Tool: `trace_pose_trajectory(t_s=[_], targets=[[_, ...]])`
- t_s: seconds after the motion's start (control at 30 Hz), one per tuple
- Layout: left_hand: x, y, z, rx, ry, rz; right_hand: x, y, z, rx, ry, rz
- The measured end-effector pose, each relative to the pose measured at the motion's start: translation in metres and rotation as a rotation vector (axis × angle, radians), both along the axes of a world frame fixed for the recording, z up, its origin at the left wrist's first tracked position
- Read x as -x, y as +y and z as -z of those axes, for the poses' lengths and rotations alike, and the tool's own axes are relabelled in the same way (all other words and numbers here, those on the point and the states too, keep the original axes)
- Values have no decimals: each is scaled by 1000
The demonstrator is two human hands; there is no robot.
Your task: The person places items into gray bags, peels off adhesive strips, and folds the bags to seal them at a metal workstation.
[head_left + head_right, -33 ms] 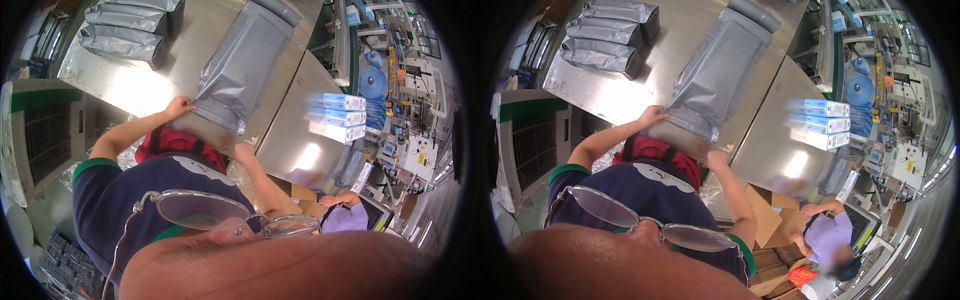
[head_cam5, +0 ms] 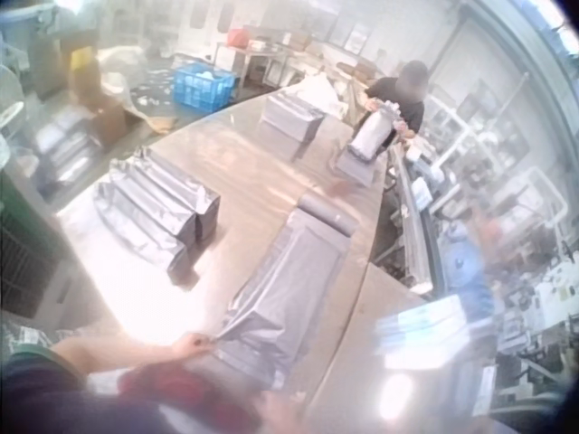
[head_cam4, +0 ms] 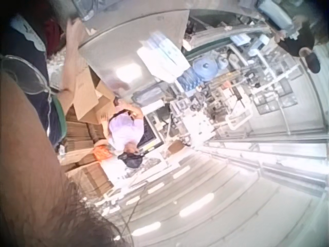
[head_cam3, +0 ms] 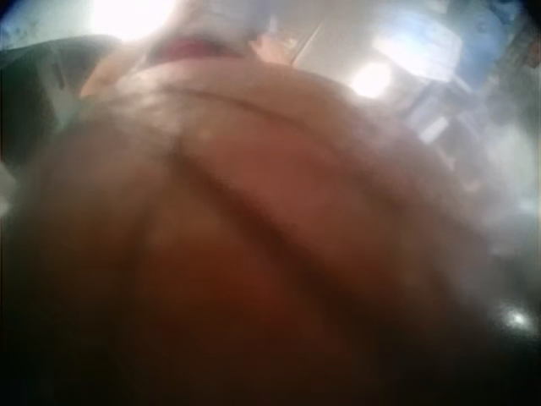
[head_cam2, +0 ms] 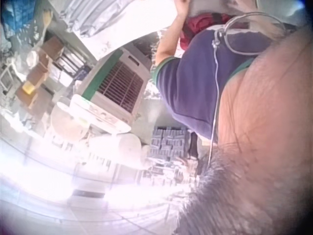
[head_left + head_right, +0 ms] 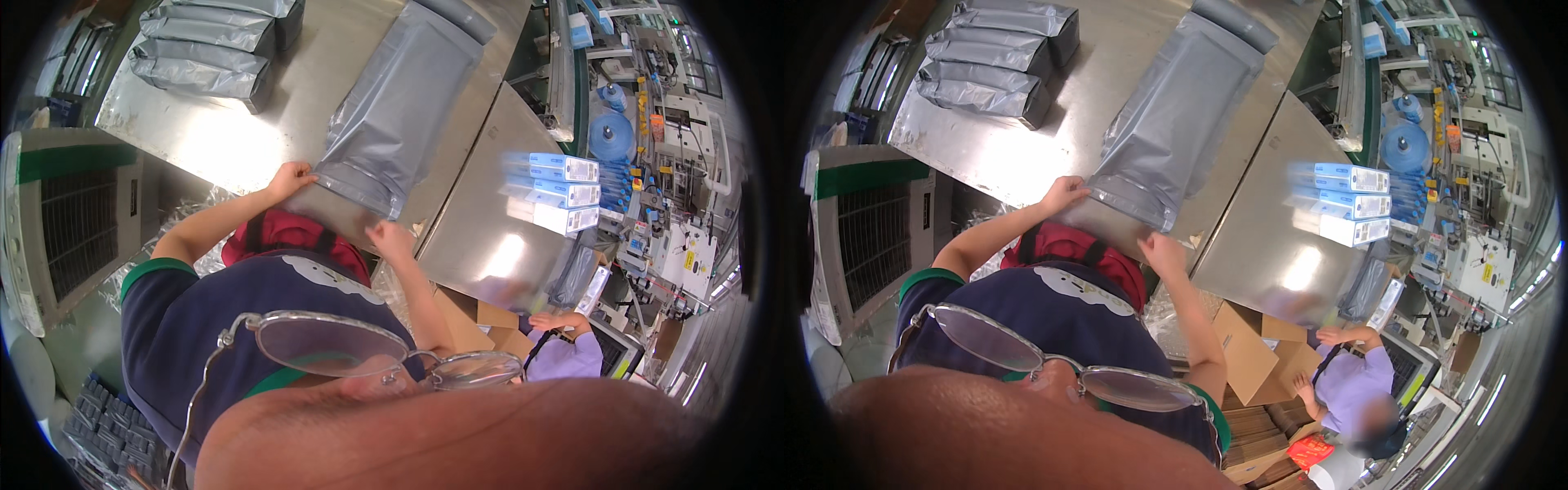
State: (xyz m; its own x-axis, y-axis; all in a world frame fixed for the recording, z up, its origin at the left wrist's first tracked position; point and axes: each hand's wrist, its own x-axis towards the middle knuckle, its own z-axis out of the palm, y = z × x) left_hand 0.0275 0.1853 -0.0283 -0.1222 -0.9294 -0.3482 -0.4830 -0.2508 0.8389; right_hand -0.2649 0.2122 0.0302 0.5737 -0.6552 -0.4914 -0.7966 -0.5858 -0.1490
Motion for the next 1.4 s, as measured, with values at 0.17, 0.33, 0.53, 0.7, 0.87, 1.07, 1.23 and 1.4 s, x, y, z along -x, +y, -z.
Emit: trace_pose_trajectory(t_s=[0.17, 0.33, 0.53, 0.7, 0.87, 1.07, 1.23, 1.4], targets=[[2, 27, 10, -50, 409, -106, -113, -34, -11, -37, -901, 565], [3, 14, 6, -116, 551, -118, -149, -39, 32, -33, -1107, 627], [-12, 29, 21, -252, 623, -47, 29, 70, 45, -39, -539, 769], [-19, -12, -49, 1011, -778, 568, 69, 64, -20, 120, -56, 209], [-17, -56, -49, 1216, -790, 949, 27, -62, 20, 413, -226, -129], [-4, -86, -35, 641, 16, -16, 30, -99, -14, 495, -772, 67], [37, -132, -19, 23, 272, -451, 4, -142, 31, 558, -989, 840], [59, -139, 30, 235, -433, -279, -20, -160, 28, 242, -162, 781]])
